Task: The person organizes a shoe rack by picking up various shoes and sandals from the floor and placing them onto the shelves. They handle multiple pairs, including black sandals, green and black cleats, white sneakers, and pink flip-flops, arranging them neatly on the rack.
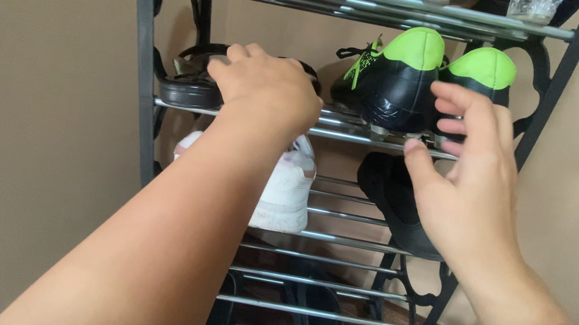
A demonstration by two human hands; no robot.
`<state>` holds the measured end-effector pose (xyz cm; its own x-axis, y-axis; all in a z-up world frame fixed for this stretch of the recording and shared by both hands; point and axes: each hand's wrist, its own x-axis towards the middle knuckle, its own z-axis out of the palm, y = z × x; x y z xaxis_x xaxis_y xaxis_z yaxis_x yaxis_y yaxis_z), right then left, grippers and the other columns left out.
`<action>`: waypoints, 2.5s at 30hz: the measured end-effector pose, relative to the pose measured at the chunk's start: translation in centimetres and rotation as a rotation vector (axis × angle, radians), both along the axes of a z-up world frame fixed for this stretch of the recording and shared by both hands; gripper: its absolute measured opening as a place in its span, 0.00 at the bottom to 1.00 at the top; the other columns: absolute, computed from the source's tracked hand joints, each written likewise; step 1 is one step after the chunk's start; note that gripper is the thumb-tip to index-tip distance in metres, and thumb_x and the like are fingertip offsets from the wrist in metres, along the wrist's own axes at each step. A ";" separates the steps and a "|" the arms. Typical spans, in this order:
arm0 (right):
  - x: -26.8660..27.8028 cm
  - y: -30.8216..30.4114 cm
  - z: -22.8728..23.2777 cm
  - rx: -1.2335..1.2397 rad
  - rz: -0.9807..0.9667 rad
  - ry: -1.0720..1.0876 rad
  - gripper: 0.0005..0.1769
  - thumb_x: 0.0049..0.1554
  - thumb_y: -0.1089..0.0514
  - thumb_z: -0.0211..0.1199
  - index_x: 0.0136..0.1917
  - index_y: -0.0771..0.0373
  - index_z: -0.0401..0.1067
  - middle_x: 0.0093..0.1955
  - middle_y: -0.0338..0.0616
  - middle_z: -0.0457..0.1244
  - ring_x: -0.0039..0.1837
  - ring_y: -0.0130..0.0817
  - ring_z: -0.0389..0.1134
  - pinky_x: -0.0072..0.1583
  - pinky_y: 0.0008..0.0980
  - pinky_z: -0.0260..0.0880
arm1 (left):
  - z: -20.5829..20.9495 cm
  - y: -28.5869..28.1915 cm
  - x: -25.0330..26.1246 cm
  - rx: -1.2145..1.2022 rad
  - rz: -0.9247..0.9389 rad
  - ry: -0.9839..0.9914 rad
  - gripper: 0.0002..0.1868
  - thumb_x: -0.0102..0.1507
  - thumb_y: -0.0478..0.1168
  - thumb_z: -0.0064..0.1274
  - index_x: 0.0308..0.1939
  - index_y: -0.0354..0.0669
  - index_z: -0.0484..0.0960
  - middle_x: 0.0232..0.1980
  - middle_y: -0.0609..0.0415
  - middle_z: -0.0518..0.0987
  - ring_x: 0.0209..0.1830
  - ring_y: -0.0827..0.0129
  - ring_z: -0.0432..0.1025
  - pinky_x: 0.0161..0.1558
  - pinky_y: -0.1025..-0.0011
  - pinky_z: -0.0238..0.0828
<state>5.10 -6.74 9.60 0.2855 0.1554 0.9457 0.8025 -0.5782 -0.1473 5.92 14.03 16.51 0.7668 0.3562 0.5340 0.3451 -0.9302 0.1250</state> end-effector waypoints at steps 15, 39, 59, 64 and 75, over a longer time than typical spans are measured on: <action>-0.5 1.6 0.8 0.024 -0.037 0.276 0.46 0.54 0.62 0.68 0.80 0.59 0.49 0.76 0.57 0.52 0.65 0.45 0.68 0.53 0.37 0.75 | -0.4 0.2 -1.4 -0.153 -0.125 0.044 0.23 0.62 0.51 0.57 0.57 0.46 0.81 0.58 0.45 0.79 0.65 0.48 0.69 0.62 0.55 0.64; -1.7 0.4 1.5 0.105 0.157 0.123 0.32 0.58 0.69 0.64 0.74 0.59 0.63 0.72 0.50 0.54 0.70 0.42 0.65 0.61 0.34 0.75 | -2.7 1.8 -1.1 -0.121 -0.165 -0.248 0.32 0.56 0.57 0.66 0.56 0.42 0.80 0.58 0.38 0.75 0.58 0.45 0.72 0.51 0.57 0.74; -4.6 4.0 1.4 -0.052 0.285 0.108 0.08 0.60 0.66 0.63 0.53 0.61 0.79 0.56 0.42 0.68 0.58 0.32 0.72 0.58 0.28 0.75 | -2.6 1.5 -4.3 0.107 -0.267 -0.625 0.20 0.64 0.55 0.58 0.47 0.43 0.84 0.50 0.43 0.80 0.52 0.51 0.75 0.49 0.54 0.73; -3.4 4.2 3.5 0.057 0.308 0.253 0.09 0.61 0.64 0.61 0.54 0.60 0.78 0.56 0.44 0.71 0.55 0.32 0.75 0.54 0.29 0.74 | 2.6 5.4 -4.4 -0.060 -0.253 -1.158 0.18 0.65 0.56 0.52 0.40 0.46 0.85 0.38 0.47 0.81 0.39 0.51 0.77 0.38 0.57 0.72; 3.0 10.0 13.7 0.432 1.038 1.213 0.41 0.62 0.30 0.49 0.66 0.68 0.75 0.58 0.45 0.74 0.54 0.32 0.76 0.49 0.25 0.73 | 8.1 12.4 -0.2 -1.434 -0.830 -0.565 0.24 0.62 0.56 0.44 0.38 0.38 0.82 0.26 0.51 0.78 0.24 0.64 0.80 0.21 0.73 0.81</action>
<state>8.08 3.26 23.27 0.7916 0.5407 0.2845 0.1003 0.3443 -0.9335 5.74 26.40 24.65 0.8217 0.3881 0.4174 -0.4949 0.1224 0.8603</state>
